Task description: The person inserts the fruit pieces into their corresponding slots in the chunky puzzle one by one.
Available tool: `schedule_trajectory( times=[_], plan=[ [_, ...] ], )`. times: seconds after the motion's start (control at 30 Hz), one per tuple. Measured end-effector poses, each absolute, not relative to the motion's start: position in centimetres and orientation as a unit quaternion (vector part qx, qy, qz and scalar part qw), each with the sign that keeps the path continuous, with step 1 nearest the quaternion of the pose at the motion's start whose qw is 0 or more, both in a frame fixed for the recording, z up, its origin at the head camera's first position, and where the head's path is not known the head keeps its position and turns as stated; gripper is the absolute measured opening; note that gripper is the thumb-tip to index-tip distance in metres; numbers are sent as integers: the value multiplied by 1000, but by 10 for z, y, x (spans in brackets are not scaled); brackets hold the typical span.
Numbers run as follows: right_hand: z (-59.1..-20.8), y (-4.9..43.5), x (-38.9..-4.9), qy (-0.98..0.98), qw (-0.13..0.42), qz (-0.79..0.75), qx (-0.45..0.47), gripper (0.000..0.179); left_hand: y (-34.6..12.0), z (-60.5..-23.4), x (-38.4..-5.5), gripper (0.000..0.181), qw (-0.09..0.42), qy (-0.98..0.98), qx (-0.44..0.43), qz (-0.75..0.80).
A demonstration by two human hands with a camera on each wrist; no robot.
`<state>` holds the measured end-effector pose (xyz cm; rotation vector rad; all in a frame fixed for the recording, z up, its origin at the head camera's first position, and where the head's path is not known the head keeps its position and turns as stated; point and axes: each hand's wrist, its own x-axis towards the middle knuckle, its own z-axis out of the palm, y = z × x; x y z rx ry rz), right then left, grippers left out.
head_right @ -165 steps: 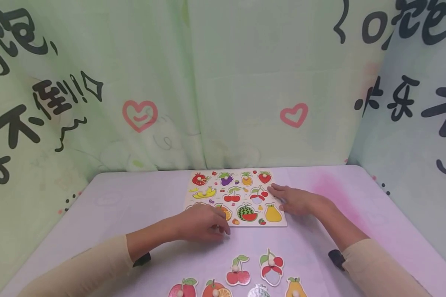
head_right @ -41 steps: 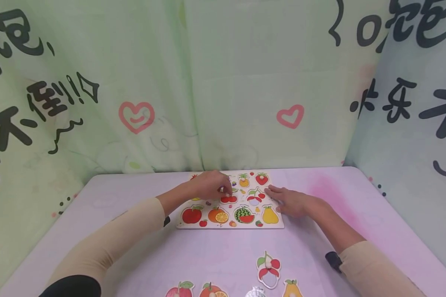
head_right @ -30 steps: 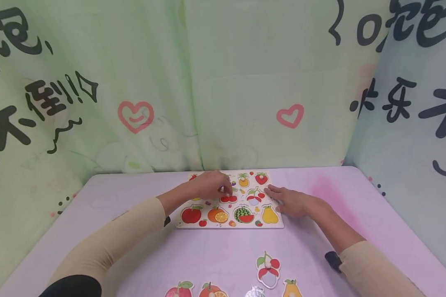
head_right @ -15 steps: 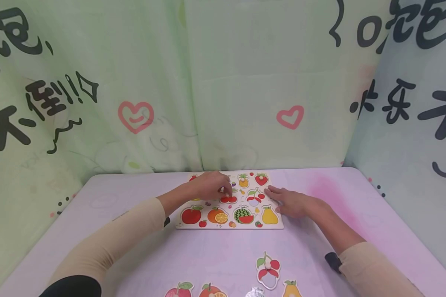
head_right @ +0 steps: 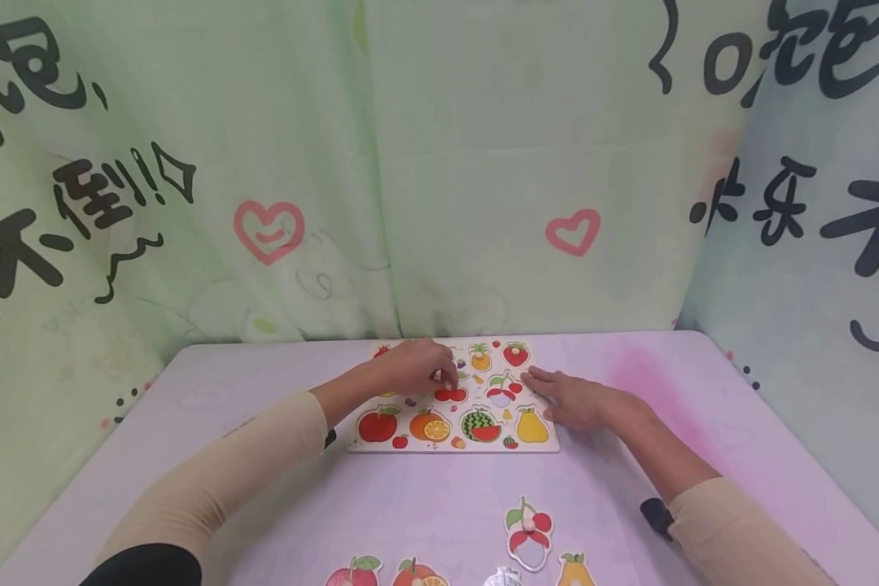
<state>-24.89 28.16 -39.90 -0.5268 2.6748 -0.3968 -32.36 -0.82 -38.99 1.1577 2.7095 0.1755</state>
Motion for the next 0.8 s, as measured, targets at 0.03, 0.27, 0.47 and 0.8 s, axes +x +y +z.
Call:
schedule_trajectory(
  times=[0.03,0.27,0.47,0.8],
  plan=[
    [-399,282,-249,953,192,-141,-188,73,-8,-390,-323,19,94,914,390,59],
    [-399,282,-249,953,188,-136,-197,73,-8,-390,-322,21,97,915,388,55],
    [-399,283,-249,953,190,-134,-193,73,-8,-386,-319,28,89,911,400,42],
    [-398,282,-249,955,187,-129,-193,74,-9,-384,-310,28,93,912,398,37]
  ],
)
